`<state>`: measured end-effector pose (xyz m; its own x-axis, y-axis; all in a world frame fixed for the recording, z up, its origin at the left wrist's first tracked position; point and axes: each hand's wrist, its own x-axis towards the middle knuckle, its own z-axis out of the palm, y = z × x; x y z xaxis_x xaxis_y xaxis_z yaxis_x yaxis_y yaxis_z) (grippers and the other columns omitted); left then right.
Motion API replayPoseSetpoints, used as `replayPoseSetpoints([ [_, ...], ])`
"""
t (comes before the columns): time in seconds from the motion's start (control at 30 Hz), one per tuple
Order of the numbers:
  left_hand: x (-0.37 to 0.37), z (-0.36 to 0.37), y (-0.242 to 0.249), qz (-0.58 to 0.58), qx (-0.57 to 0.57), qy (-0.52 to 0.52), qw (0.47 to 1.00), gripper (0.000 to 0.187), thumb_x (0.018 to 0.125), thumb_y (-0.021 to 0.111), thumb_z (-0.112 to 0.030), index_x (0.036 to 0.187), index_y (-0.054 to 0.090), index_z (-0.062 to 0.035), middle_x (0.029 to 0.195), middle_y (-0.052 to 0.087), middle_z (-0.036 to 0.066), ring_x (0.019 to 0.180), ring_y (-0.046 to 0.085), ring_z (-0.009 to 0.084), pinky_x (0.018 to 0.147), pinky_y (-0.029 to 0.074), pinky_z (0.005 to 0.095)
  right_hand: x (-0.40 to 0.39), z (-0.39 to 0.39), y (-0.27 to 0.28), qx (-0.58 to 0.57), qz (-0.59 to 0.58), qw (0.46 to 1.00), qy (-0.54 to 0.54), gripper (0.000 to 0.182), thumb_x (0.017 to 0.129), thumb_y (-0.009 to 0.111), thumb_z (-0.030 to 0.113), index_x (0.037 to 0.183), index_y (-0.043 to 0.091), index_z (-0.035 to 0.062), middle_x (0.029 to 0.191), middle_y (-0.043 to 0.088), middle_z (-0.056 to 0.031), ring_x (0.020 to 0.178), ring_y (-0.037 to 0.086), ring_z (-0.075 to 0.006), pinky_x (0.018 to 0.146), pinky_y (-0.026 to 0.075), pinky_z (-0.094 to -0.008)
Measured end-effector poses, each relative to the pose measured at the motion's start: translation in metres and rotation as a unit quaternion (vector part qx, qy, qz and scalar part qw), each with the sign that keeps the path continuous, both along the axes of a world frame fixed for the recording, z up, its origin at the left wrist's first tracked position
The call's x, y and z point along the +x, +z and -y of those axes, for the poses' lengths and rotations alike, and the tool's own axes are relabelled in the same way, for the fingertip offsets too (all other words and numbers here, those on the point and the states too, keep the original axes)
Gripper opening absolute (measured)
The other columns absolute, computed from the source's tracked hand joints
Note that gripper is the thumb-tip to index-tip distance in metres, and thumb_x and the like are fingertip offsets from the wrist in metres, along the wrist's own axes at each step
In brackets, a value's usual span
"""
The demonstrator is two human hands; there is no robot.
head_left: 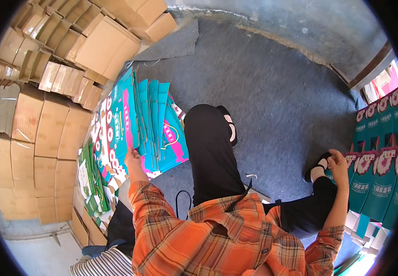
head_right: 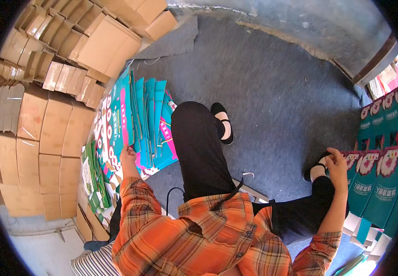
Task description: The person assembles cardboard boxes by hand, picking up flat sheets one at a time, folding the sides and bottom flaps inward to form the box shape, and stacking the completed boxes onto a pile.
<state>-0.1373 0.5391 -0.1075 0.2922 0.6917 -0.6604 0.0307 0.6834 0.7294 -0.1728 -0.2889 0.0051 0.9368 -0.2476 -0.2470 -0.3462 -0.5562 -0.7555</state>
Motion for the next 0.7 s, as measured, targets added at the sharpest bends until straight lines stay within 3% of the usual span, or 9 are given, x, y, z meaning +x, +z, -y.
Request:
replayPoseSetpoints([
  [0.2,0.016,0.049,0.007,0.251,0.047,-0.152,0.955,0.015,0.091,0.063,-0.023,0.087,0.059,-0.0093,0.074,0.06,0.0,0.061,0.052,0.0112,0.052,0.041,0.0267,0.0,-0.005,0.003,-0.032,-0.014,0.999,0.003,0.033,0.084,0.058,0.001,0.117,0.059,-0.0001,0.077,0.057,-0.0045,0.069,0.054,-0.0133,0.063,0.044,-0.0278],
  [0.27,-0.001,0.104,0.012,0.276,0.033,-0.216,0.936,0.017,0.093,0.06,-0.026,0.097,0.058,-0.0097,0.083,0.063,0.003,0.07,0.058,0.0137,0.058,0.048,0.0289,-0.001,-0.004,0.002,-0.042,-0.007,0.999,0.004,0.033,0.084,0.059,0.002,0.117,0.06,0.0003,0.076,0.057,-0.0052,0.069,0.054,-0.0141,0.064,0.044,-0.0284],
  [0.33,-0.023,0.167,0.037,0.315,-0.035,-0.305,0.898,0.037,0.091,0.062,-0.037,0.112,0.056,-0.0074,0.101,0.064,0.007,0.089,0.061,0.0184,0.07,0.051,0.0352,-0.002,-0.004,0.002,-0.052,-0.002,0.999,0.007,0.034,0.083,0.059,0.002,0.117,0.06,0.0007,0.076,0.058,-0.006,0.069,0.055,-0.0148,0.064,0.044,-0.029],
  [0.37,-0.032,0.184,0.038,0.315,-0.035,-0.304,0.898,0.037,0.091,0.062,-0.037,0.112,0.056,-0.0074,0.101,0.064,0.007,0.089,0.061,0.0184,0.07,0.051,0.0352,-0.002,-0.005,0.005,-0.071,-0.01,0.997,0.017,0.033,0.084,0.058,0.001,0.117,0.059,-0.0014,0.075,0.056,-0.0042,0.069,0.054,-0.0132,0.063,0.045,-0.0275],
  [0.43,-0.046,0.202,0.036,0.256,-0.135,-0.169,0.942,0.053,0.088,0.061,-0.048,0.122,0.053,-0.0074,0.115,0.061,0.007,0.101,0.059,0.0216,0.078,0.051,0.0381,-0.002,-0.006,0.007,-0.091,-0.018,0.995,0.026,0.033,0.084,0.057,0.001,0.116,0.058,-0.0034,0.074,0.054,-0.0025,0.069,0.053,-0.0116,0.063,0.045,-0.0261],
  [0.47,-0.048,0.196,0.03,0.256,-0.136,-0.168,0.942,0.053,0.088,0.061,-0.048,0.122,0.053,-0.0074,0.115,0.061,0.007,0.101,0.059,0.0216,0.078,0.051,0.0381,-0.003,-0.006,0.007,-0.093,-0.017,0.995,0.023,0.032,0.084,0.059,0.002,0.116,0.059,-0.0015,0.073,0.056,-0.005,0.069,0.054,-0.0136,0.063,0.045,-0.0279],
  [0.53,-0.05,0.167,0.006,0.353,-0.071,-0.002,0.933,0.056,0.086,0.061,-0.053,0.121,0.054,-0.0091,0.11,0.064,0.003,0.101,0.06,0.021,0.08,0.051,0.0353,-0.006,-0.005,0.009,-0.093,-0.015,0.995,0.018,0.032,0.084,0.06,0.004,0.115,0.06,0.0004,0.073,0.058,-0.0074,0.069,0.056,-0.0156,0.064,0.045,-0.0297],
  [0.6,-0.05,0.132,-0.004,0.34,-0.069,0.002,0.938,0.045,0.089,0.062,-0.045,0.117,0.057,-0.0097,0.106,0.065,0.001,0.094,0.062,0.0181,0.073,0.051,0.03,-0.007,-0.007,0.011,-0.099,-0.005,0.995,0.022,0.032,0.084,0.061,0.005,0.115,0.06,0.0002,0.072,0.058,-0.0079,0.068,0.055,-0.0162,0.064,0.045,-0.0303],
  [0.7,-0.039,0.11,0.017,0.287,0.05,-0.041,0.956,0.022,0.092,0.059,-0.024,0.11,0.059,-0.0104,0.1,0.067,0.001,0.078,0.06,0.0135,0.057,0.045,0.0244,-0.006,-0.009,0.016,-0.106,-0.022,0.994,0.02,0.032,0.083,0.061,0.005,0.115,0.06,0.0002,0.073,0.059,-0.0083,0.068,0.056,-0.0168,0.064,0.045,-0.0306],
])
